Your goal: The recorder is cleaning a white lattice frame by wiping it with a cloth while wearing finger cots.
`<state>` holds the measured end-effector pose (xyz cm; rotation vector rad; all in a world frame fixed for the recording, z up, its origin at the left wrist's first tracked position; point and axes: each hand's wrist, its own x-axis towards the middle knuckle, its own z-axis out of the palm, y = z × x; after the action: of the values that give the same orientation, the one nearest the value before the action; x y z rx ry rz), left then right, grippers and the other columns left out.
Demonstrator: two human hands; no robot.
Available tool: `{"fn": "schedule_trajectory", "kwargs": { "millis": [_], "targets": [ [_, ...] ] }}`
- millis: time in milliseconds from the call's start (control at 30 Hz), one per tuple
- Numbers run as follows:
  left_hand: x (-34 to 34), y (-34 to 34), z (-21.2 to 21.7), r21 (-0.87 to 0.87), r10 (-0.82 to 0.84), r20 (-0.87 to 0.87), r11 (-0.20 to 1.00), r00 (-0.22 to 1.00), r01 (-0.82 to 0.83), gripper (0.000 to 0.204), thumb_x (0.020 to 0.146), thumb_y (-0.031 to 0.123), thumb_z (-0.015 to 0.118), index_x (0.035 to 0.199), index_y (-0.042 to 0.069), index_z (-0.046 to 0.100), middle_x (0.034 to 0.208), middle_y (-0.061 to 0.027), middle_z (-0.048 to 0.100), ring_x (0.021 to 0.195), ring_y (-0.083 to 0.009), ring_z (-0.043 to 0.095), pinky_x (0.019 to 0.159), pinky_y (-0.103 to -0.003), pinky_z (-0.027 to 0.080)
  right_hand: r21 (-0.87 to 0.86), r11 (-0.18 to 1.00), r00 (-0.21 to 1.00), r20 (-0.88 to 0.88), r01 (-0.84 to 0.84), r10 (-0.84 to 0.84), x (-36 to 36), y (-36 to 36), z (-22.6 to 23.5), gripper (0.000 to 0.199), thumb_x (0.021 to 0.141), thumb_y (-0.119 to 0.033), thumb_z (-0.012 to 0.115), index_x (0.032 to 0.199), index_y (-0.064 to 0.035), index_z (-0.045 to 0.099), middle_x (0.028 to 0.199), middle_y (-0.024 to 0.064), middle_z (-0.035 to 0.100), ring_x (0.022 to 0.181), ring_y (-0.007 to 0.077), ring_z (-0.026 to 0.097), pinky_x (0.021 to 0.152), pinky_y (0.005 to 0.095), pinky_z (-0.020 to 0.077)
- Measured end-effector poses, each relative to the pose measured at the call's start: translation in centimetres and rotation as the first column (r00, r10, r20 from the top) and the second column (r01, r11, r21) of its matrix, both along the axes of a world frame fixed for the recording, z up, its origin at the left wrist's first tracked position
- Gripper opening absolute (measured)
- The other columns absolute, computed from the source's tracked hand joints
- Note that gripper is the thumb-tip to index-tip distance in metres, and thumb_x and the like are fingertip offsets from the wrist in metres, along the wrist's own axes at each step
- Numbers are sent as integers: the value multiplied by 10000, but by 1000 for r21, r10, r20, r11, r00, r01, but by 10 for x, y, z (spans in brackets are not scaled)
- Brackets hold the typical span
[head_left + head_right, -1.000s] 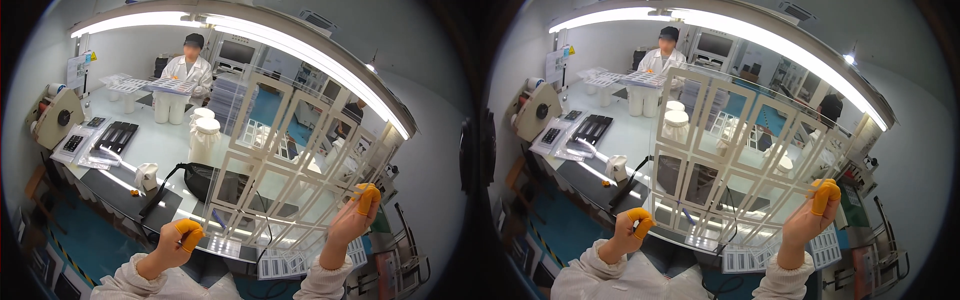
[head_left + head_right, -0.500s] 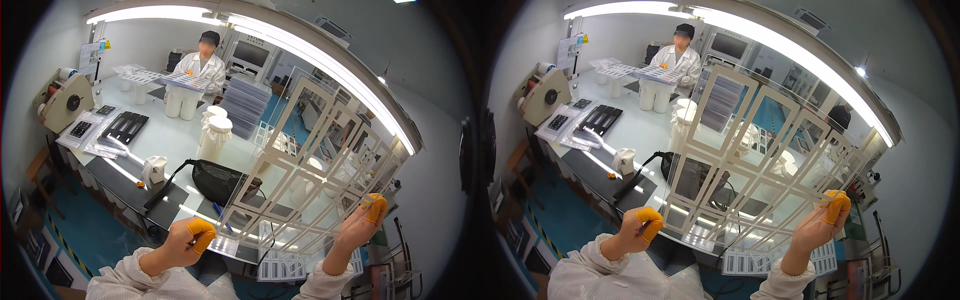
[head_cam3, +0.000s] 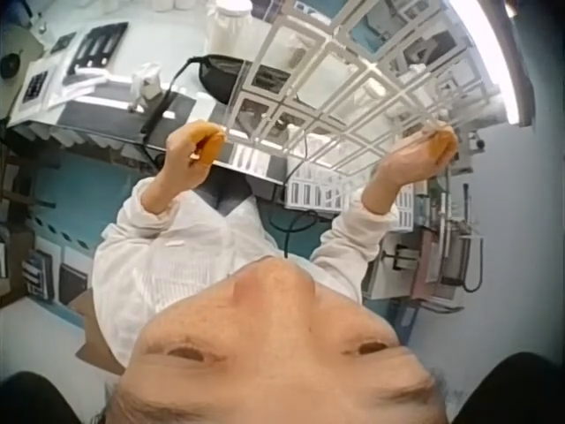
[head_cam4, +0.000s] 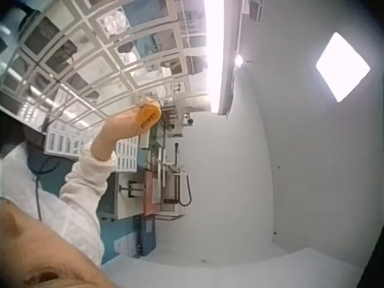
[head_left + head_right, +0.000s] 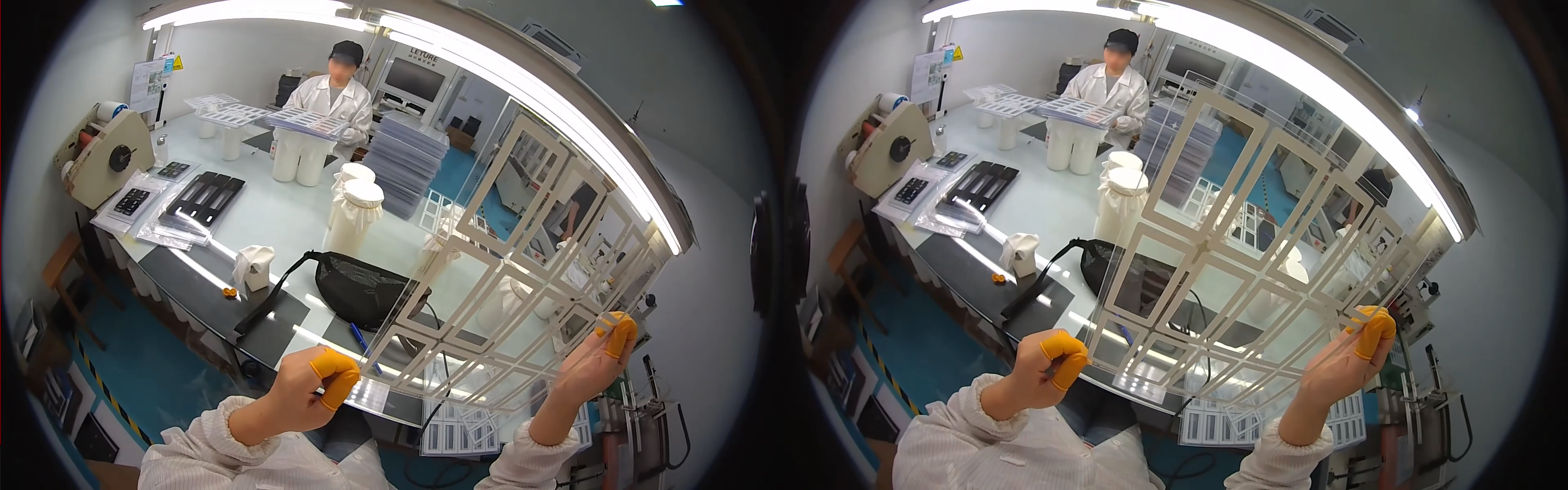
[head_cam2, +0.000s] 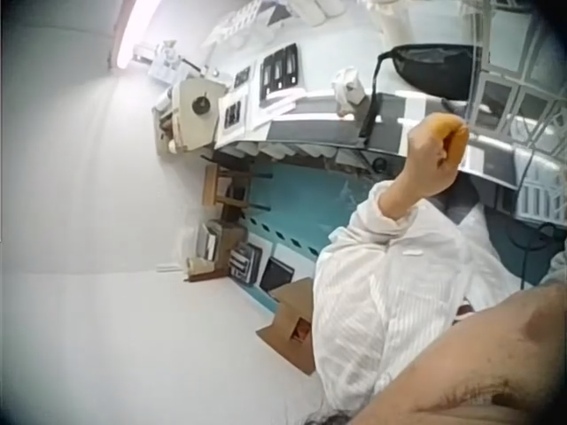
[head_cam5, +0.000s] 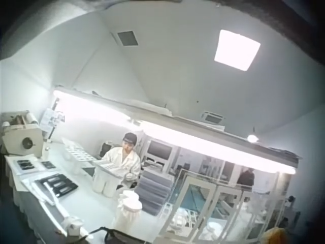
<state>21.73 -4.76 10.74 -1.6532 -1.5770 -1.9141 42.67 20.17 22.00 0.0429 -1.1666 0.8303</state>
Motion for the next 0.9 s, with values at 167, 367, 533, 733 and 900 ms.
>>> {"fn": "schedule_trajectory", "kwargs": {
  "millis": [167,367,533,733,900],
  "targets": [
    [-2,4,-1,-26,-32,-22,999,999,32,174,711,22,691,833,-6,571,647,-52,509,481,-143,447,453,-192,324,-24,1000,1000,4,-9,9,1,1,0,166,903,-177,499,1012,-56,531,977,32,553,938,114,500,924,286,342],
    [2,35,3,-6,167,-85,986,982,-168,274,697,93,724,873,18,528,618,-38,464,492,-143,436,446,-223,356,-37,999,1000,1,22,-22,-29,-12,17,123,891,-126,516,970,-35,543,924,22,560,873,92,513,864,252,377],
    [17,89,9,-43,199,-510,966,837,-256,252,639,164,734,616,28,523,572,-56,426,509,-166,450,425,-273,357,-10,974,971,75,226,-225,-62,-30,17,93,881,-106,534,929,-32,562,878,22,565,796,73,511,779,211,393],
    [7,134,-11,-33,228,-602,951,765,-309,249,660,135,679,538,39,484,541,-62,421,499,-183,451,430,-292,364,101,963,950,169,249,-263,-82,-34,0,125,883,-142,543,899,-18,553,798,24,563,760,76,500,737,192,351],
    [-7,167,-5,-80,-22,-324,997,946,-4,132,701,50,639,643,-18,541,596,-78,476,524,-162,462,468,-254,368,93,982,898,397,167,-190,-58,-32,-24,213,897,-199,524,959,2,559,854,64,581,785,101,509,766,221,367]
  ]
}}
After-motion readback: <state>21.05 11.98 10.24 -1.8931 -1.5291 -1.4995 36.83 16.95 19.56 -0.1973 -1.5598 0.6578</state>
